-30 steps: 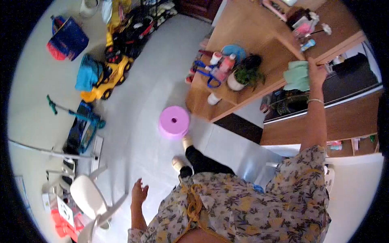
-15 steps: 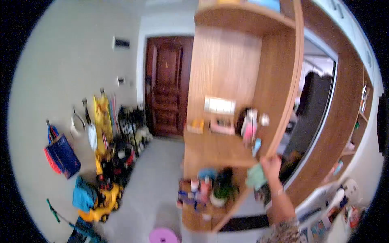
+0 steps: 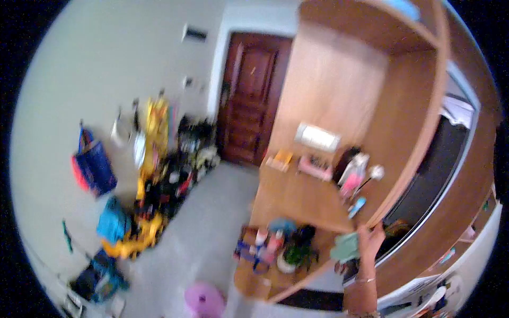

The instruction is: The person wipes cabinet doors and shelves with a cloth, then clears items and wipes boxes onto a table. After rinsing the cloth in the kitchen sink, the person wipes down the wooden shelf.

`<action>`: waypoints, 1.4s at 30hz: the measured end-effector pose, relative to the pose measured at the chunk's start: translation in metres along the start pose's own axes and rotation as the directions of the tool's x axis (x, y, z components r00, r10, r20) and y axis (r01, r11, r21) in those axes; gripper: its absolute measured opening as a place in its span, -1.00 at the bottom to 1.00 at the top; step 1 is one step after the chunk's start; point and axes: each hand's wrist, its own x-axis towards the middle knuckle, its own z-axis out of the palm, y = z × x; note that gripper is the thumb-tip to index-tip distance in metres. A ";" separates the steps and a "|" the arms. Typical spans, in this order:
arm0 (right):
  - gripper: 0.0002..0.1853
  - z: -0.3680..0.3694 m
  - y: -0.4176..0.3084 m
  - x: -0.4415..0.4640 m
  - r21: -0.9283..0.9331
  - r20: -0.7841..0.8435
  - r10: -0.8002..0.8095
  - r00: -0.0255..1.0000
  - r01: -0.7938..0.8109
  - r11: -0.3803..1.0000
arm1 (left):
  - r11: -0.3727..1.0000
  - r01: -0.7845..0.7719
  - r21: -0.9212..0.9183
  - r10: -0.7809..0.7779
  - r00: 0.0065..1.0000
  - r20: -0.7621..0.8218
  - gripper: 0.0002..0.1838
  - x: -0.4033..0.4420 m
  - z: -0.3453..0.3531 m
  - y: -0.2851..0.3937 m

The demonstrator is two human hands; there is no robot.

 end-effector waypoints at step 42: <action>-0.58 0.023 -0.020 0.006 -0.215 -0.161 0.414 0.896 -0.442 0.871 | 0.944 -0.263 -0.199 0.320 0.878 0.357 -0.18 0.366 -0.243 -0.084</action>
